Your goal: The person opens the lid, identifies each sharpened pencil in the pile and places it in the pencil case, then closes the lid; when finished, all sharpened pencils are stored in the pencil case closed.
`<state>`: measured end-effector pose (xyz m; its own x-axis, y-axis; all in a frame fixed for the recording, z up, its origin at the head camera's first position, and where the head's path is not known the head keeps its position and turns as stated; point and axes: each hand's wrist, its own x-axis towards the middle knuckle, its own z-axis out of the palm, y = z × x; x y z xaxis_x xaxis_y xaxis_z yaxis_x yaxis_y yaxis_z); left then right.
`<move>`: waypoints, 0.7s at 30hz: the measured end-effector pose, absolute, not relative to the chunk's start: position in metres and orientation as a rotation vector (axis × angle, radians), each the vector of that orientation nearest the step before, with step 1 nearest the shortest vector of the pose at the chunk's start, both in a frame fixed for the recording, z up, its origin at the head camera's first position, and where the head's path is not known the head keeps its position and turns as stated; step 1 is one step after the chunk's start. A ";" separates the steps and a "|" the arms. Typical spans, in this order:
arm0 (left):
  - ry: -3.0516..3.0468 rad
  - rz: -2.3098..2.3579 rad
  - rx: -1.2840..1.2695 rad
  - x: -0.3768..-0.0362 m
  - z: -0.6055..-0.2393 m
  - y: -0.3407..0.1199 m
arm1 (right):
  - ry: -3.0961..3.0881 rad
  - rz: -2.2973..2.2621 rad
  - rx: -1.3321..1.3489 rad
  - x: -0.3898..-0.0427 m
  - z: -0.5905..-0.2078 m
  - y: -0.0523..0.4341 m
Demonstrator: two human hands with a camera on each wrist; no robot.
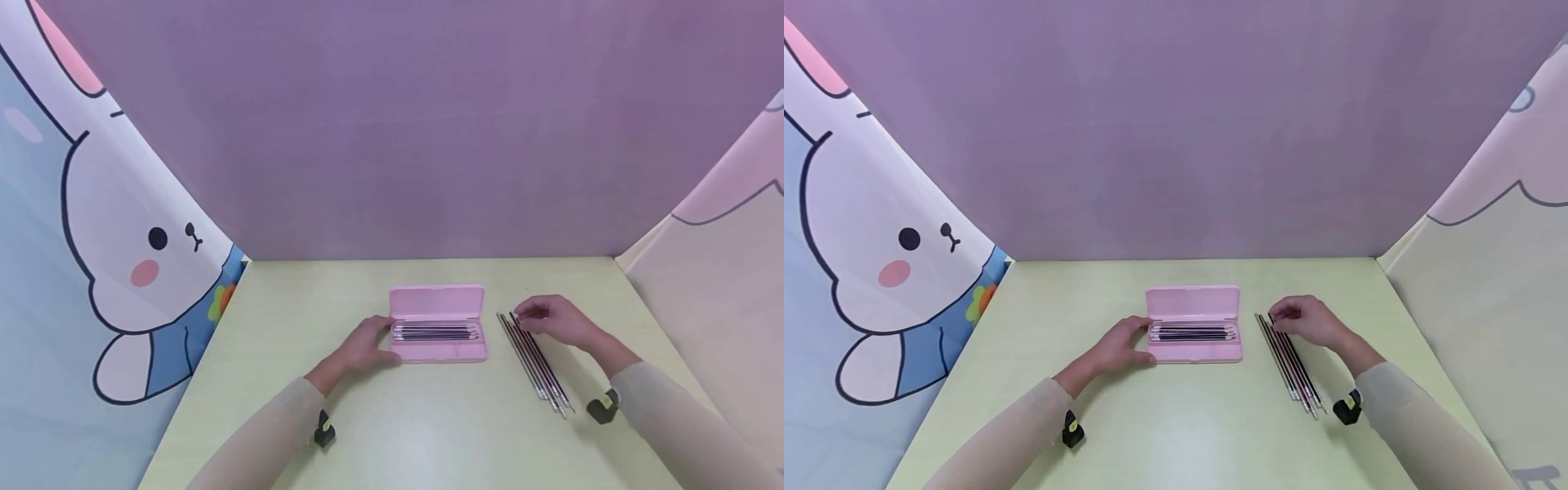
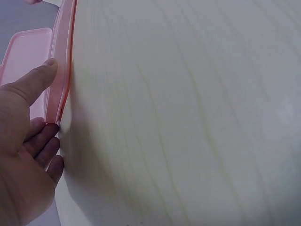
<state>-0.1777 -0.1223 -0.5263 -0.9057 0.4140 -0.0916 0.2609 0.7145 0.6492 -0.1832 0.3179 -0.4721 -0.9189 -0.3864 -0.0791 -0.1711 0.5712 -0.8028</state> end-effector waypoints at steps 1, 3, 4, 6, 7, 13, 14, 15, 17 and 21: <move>2.690 0.970 0.539 -0.177 -0.526 -0.123 | 2.546 -1.280 -0.443 -0.181 -0.474 0.322; 2.687 0.969 0.533 -0.177 -0.527 -0.123 | 2.522 -1.298 -0.410 -0.178 -0.477 0.330; 2.688 0.967 0.533 -0.178 -0.527 -0.123 | 2.511 -1.307 -0.392 -0.177 -0.479 0.334; 2.687 0.962 0.528 -0.178 -0.528 -0.123 | 2.485 -1.327 -0.356 -0.175 -0.484 0.340; 2.688 0.959 0.530 -0.178 -0.529 -0.123 | 2.473 -1.333 -0.341 -0.174 -0.485 0.342; 2.683 0.968 0.522 -0.178 -0.528 -0.123 | 2.437 -1.351 -0.256 -0.166 -0.495 0.351; 2.682 0.966 0.516 -0.178 -0.528 -0.123 | 2.441 -1.348 -0.242 -0.165 -0.497 0.351; 2.682 0.964 0.515 -0.177 -0.528 -0.123 | 2.449 -1.342 -0.230 -0.164 -0.500 0.352; 2.683 0.963 0.510 -0.177 -0.528 -0.123 | 2.474 -1.314 -0.212 -0.162 -0.504 0.353; 2.688 0.955 0.514 -0.177 -0.528 -0.123 | 2.533 -1.247 -0.147 -0.159 -0.512 0.353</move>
